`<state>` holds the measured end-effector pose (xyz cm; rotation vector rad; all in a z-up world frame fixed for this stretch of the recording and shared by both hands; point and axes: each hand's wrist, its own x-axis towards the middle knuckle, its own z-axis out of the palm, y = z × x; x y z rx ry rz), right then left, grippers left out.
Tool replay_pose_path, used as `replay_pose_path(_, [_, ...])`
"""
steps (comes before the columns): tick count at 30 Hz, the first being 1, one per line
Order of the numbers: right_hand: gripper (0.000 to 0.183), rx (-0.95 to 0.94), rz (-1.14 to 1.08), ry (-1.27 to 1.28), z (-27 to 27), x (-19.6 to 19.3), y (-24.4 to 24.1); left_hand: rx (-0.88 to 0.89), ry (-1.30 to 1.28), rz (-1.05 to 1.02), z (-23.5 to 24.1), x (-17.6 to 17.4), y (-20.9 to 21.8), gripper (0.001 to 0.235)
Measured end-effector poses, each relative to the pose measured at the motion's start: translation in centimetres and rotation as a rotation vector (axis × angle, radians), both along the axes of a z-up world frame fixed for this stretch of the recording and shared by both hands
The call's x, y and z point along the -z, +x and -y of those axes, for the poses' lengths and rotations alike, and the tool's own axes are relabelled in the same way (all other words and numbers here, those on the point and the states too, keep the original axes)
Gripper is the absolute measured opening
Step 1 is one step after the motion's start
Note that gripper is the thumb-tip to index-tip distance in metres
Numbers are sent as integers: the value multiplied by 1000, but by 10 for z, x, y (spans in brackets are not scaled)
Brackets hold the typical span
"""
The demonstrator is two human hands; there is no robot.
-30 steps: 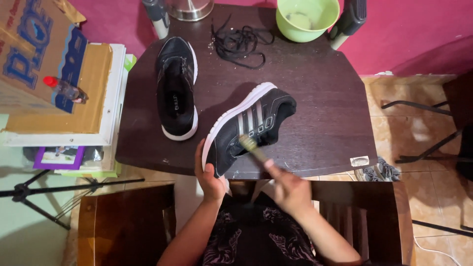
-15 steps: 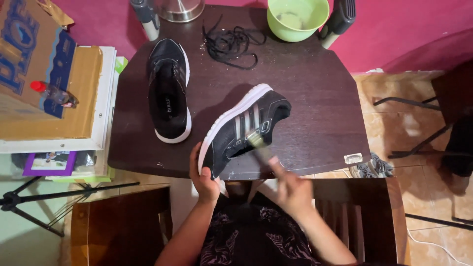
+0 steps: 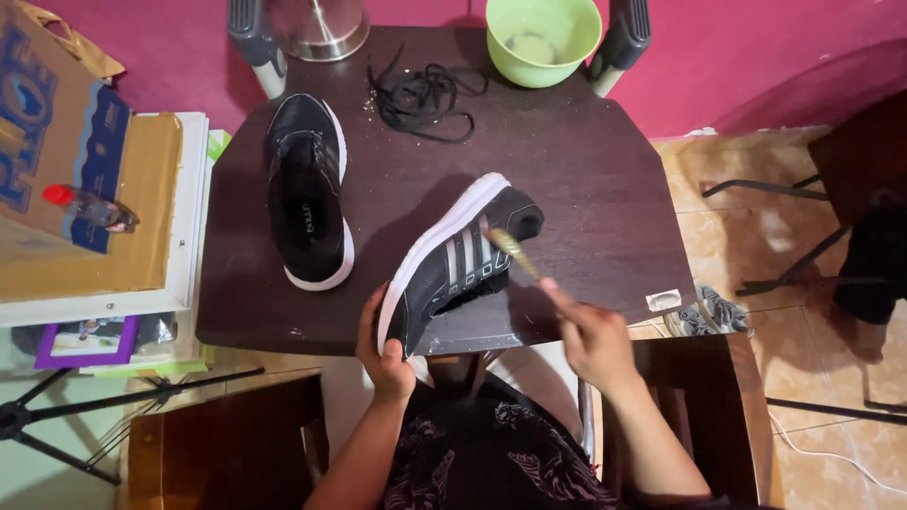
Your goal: The person scrubs a black sneaker with a yellow toothbrush, focusing on the upper fabric, the white midsole, and the heel area. The person rotates the shoe to clean different sides while seated at a table.
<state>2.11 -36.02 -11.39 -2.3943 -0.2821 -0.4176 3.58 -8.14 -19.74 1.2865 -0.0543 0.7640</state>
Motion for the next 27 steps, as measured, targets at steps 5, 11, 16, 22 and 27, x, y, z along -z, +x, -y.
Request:
replay_pose_path(5, [37,122,-67,-50,-7,-39,10,32,83,71,-3,-4,-1,78])
replay_pose_path(11, [55,180,-143,-1,-6,-41,13,67,172,154,-6,-16,-2,70])
replay_pose_path(16, [59,174,-318,11,-11,-51,7,111,206,199,-11,-10,-1,61])
replay_pose_path(22, [30,-71,-374,362,19,-21,11,166,242,112,-8,-31,-12,53])
replay_pose_path(27, [42,-20,-307,205,20,-7,6,148,245,119,-7,-35,-12,51])
